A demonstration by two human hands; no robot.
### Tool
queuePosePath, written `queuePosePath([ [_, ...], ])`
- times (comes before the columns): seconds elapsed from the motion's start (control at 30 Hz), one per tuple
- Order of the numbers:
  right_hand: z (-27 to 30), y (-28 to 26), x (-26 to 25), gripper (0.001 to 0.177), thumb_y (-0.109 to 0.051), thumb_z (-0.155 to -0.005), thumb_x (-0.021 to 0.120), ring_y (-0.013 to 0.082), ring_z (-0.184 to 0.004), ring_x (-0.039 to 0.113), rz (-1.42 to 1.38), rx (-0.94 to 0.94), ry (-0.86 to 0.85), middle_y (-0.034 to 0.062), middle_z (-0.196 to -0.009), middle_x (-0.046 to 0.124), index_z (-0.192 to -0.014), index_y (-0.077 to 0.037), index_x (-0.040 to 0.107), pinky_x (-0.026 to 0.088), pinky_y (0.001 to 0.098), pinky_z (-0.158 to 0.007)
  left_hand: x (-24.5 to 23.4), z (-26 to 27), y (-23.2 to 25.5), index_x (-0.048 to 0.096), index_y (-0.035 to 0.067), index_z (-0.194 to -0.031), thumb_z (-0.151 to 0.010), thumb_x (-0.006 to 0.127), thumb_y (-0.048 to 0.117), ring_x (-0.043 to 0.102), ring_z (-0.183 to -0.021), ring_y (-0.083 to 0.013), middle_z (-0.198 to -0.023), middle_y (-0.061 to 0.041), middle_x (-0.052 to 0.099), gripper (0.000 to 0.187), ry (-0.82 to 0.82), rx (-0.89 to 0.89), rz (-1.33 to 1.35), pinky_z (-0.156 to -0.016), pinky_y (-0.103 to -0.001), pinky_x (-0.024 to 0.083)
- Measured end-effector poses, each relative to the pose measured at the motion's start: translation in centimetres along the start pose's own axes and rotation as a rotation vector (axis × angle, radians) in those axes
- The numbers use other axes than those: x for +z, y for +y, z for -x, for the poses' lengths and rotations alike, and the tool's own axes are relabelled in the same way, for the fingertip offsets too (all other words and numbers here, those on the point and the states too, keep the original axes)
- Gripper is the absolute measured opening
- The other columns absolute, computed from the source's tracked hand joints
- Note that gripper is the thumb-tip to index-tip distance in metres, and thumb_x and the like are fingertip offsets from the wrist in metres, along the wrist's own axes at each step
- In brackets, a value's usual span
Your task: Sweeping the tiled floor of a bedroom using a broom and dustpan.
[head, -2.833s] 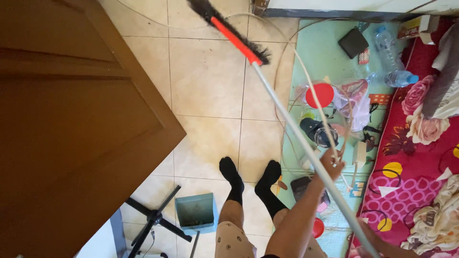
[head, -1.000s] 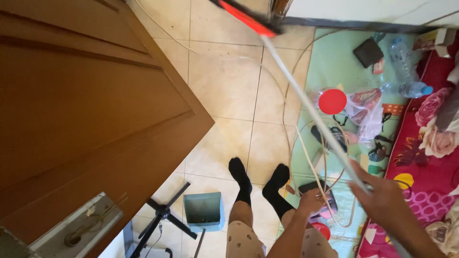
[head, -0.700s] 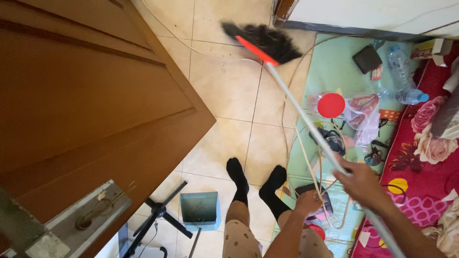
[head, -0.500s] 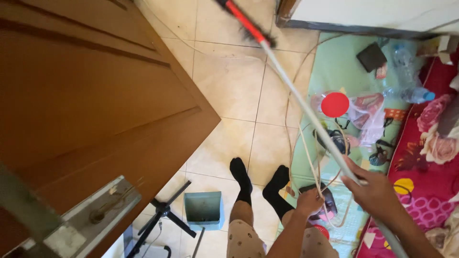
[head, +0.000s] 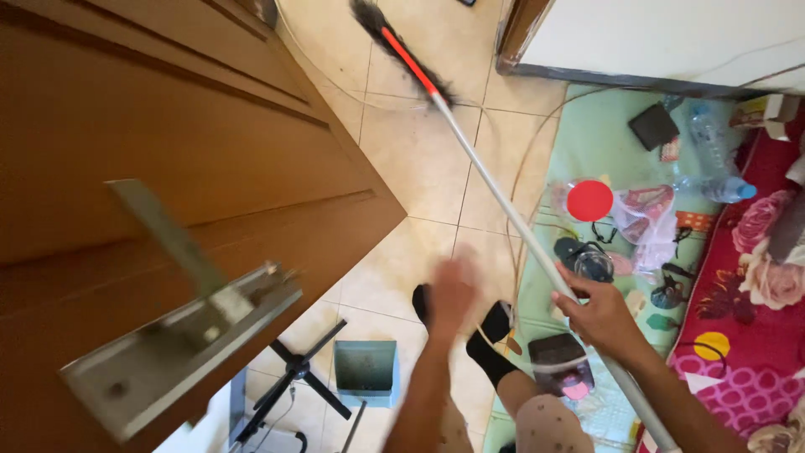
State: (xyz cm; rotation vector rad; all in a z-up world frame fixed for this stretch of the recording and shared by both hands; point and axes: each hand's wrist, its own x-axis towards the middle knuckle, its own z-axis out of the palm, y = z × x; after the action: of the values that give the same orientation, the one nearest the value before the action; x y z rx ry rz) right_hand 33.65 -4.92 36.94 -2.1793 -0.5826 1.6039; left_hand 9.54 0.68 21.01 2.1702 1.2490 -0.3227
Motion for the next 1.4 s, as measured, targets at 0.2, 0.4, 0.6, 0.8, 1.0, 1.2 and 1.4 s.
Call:
queuePosePath([
  [0.2, 3.8, -2.2, -2.0, 0.061, -0.027, -0.090, 0.072, 0.0112, -0.042, 0.047, -0.041, -0.051, -0.015, 0.0016, -0.056, 0.053, -0.148, -0.029, 0.055, 0.044, 0.0325, -0.036, -24.4, 1.7, -1.6, 0.068, 0.007, -0.125, -0.089, 0.065, 0.005, 0.051, -0.139, -0.0344, -0.141, -0.014, 0.060, 0.036, 0.946, -0.040, 0.189, -0.119, -0.050, 0.036],
  [0.4, 7.2, -1.4, -4.0, 0.062, -0.025, -0.090, 0.073, 0.0128, -0.042, 0.043, -0.079, -0.042, 0.016, 0.0045, -0.055, 0.047, -0.149, -0.026, 0.057, 0.041, 0.0330, -0.036, -24.9, 2.9, -2.1, 0.063, -0.005, -0.121, -0.096, 0.056, 0.002, 0.031, -0.153, -0.0468, -0.162, -0.027, 0.036, 0.027, 0.958, -0.113, 0.465, -0.123, -0.050, 0.030],
  [0.6, 9.2, 0.7, -5.4, 0.060, -0.022, -0.090, 0.073, 0.0119, -0.041, 0.041, -0.164, -0.049, 0.011, 0.0018, -0.055, 0.046, -0.147, -0.021, 0.058, 0.037, 0.0320, -0.035, -22.9, 4.2, -6.7, 0.065, -0.003, -0.118, -0.092, 0.058, 0.001, 0.036, -0.149, -0.0449, -0.158, -0.026, 0.041, 0.027, 0.941, -0.167, 0.410, -0.122, -0.048, 0.032],
  [0.8, 9.8, 0.3, -5.0, 0.059, -0.021, -0.090, 0.074, 0.0131, -0.041, 0.041, -0.150, 0.006, 0.055, 0.0058, -0.054, 0.049, -0.147, -0.022, 0.060, 0.037, 0.0327, -0.036, -24.0, 7.6, -10.5, 0.069, 0.000, -0.112, -0.091, 0.058, 0.001, 0.042, -0.144, -0.0399, -0.158, -0.020, 0.044, 0.023, 0.878, -0.322, 0.509, -0.118, -0.047, 0.036],
  [1.0, 9.3, -3.1, -2.9, 0.058, -0.021, -0.090, 0.074, 0.0127, -0.042, 0.044, -0.117, 0.032, 0.100, 0.0039, -0.055, 0.050, -0.146, -0.021, 0.060, 0.040, 0.0332, -0.037, -23.2, 10.3, -16.8, 0.071, -0.001, -0.114, -0.095, 0.059, 0.003, 0.046, -0.142, -0.0395, -0.152, -0.017, 0.052, 0.023, 0.840, -0.458, 0.446, -0.118, -0.047, 0.037],
  [1.2, 9.3, -7.5, 0.6, 0.057, -0.016, -0.088, 0.074, 0.0133, -0.044, 0.043, -0.075, 0.002, 0.132, 0.0055, -0.057, 0.051, -0.144, -0.015, 0.064, 0.038, 0.0320, -0.038, -25.1, 12.9, -20.4, 0.070, 0.000, -0.107, -0.095, 0.055, 0.004, 0.047, -0.143, -0.0366, -0.151, -0.019, 0.051, 0.020, 0.895, -0.464, 0.524, -0.105, -0.040, 0.050],
  [1.4, 9.3, -12.8, 4.1, 0.061, -0.009, -0.087, 0.071, 0.0110, -0.045, 0.039, -0.173, 0.077, 0.136, 0.0012, -0.062, 0.047, -0.146, -0.014, 0.060, 0.033, 0.0312, -0.037, -24.4, 13.6, -26.6, 0.072, -0.003, -0.105, -0.091, 0.056, 0.000, 0.052, -0.135, -0.0417, -0.143, -0.021, 0.059, 0.021, 0.910, -0.470, 0.350, -0.108, -0.047, 0.046],
])
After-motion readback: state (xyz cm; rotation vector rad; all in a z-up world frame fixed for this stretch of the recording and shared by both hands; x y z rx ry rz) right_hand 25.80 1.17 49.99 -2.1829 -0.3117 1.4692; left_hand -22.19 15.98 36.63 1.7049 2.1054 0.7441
